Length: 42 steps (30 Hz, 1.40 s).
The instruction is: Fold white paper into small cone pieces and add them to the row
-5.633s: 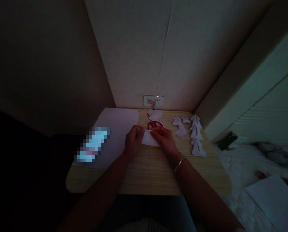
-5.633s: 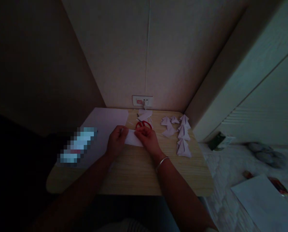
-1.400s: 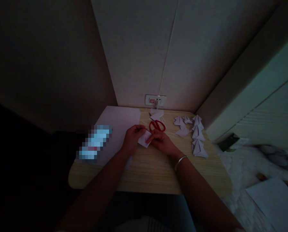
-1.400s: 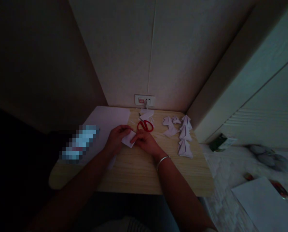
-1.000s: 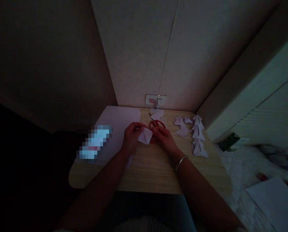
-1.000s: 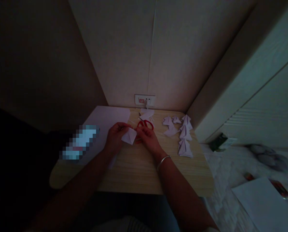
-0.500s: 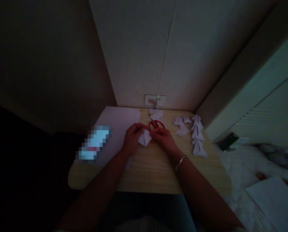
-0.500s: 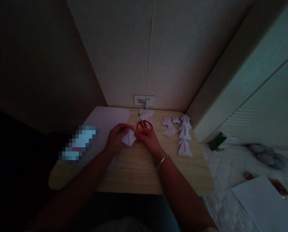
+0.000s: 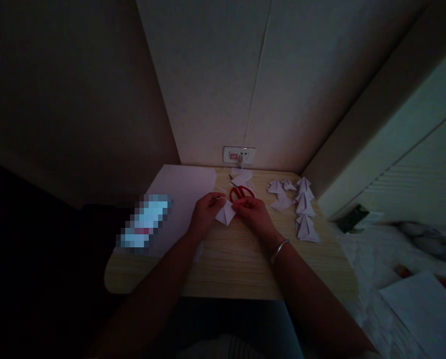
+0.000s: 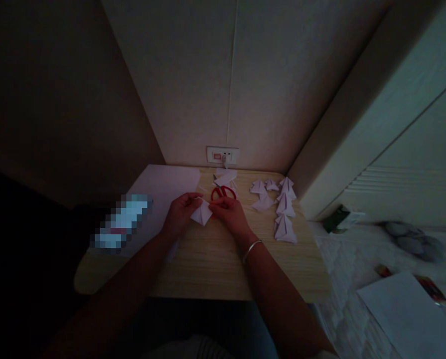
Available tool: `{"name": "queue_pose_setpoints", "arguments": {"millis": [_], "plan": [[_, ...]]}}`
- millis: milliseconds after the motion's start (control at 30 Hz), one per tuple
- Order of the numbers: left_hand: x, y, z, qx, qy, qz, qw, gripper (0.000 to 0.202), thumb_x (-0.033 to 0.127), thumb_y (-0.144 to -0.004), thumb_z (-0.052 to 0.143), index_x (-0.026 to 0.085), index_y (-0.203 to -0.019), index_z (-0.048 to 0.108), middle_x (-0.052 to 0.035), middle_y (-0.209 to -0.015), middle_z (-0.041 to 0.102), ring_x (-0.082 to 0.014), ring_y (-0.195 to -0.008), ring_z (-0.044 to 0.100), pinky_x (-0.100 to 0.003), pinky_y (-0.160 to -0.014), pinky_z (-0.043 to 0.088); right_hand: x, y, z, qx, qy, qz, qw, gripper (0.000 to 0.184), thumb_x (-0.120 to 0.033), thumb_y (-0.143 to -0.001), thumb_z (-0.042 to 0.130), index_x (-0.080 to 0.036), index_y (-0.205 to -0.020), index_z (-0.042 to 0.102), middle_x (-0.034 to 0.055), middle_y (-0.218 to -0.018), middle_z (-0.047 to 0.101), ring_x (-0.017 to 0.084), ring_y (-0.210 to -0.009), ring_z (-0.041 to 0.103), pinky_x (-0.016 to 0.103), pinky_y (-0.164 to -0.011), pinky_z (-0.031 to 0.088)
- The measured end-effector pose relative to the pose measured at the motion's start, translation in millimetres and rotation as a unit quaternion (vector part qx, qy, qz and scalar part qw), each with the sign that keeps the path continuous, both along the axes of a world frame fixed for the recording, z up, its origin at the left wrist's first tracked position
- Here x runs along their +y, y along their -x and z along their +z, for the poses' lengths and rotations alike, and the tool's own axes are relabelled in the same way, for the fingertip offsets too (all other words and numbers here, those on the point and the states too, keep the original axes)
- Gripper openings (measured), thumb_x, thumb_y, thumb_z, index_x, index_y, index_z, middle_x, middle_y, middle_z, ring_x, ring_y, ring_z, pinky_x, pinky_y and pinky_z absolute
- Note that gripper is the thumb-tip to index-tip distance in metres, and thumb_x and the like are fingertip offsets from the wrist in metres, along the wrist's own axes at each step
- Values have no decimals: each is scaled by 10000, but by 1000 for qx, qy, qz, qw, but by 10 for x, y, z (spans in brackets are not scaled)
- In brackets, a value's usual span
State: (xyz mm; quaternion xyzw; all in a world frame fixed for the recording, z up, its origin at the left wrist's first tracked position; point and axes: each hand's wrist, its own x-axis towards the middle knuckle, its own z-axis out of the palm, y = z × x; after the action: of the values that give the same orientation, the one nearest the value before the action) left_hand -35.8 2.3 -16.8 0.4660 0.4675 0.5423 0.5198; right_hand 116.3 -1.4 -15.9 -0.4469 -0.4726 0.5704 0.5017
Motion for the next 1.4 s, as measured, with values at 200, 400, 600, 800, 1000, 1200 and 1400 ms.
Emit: {"name": "queue_pose_setpoints", "arguments": {"millis": [200,400,600,800,1000,1200,1400], "plan": [[2,1,10,-6,0,9,1000,277,350,-639,705,148,-815,632,3,-679,633,-105,-584,537,-213,-553,392,10,3,-12,7,17,4,1000,197,-328,-573,777,-193,-666,667,7,-634,653,134,-536,573,288,-559,464],[2,3,4,-25,9,-4,1000,280,352,-644,708,149,-823,637,1,-721,647,-98,-615,547,-209,-583,406,28,-19,-36,6,20,13,1000,210,-328,-569,780,-187,-670,661,6,-627,647,133,-538,576,287,-565,467],[16,6,-38,-16,-1,16,1000,242,339,-635,716,146,-759,640,6,-683,641,-96,-600,540,-205,-570,404,14,-3,-2,25,32,26,999,241,-300,-557,787,-200,-742,670,0,-661,653,127,-551,581,278,-561,483],[17,-3,-20,-20,-21,58,998,235,334,-640,706,146,-758,630,13,-675,641,-97,-603,548,-208,-579,412,3,27,-28,23,60,50,997,218,-361,-620,755,-209,-722,638,14,-653,654,154,-561,590,325,-578,495],[8,-15,0,-3,-36,56,998,232,326,-650,699,146,-775,624,5,-703,650,-97,-625,558,-208,-602,427,-5,30,-39,3,48,19,999,218,-377,-658,717,-194,-650,598,-1,-579,600,124,-498,533,292,-539,451],[0,-14,-25,44,-8,11,999,235,329,-639,697,144,-768,630,9,-657,634,-106,-587,552,-215,-567,422,2,18,-62,-33,-4,-27,999,177,-355,-687,669,-195,-688,592,-19,-572,553,106,-480,472,247,-481,363],[-4,16,-77,72,6,-1,997,263,380,-633,705,146,-749,675,-3,-644,641,-116,-571,544,-226,-552,414,13,32,-112,-127,-45,-6,991,233,-434,-733,615,-201,-715,608,2,-594,563,125,-506,478,255,-482,355]]}}
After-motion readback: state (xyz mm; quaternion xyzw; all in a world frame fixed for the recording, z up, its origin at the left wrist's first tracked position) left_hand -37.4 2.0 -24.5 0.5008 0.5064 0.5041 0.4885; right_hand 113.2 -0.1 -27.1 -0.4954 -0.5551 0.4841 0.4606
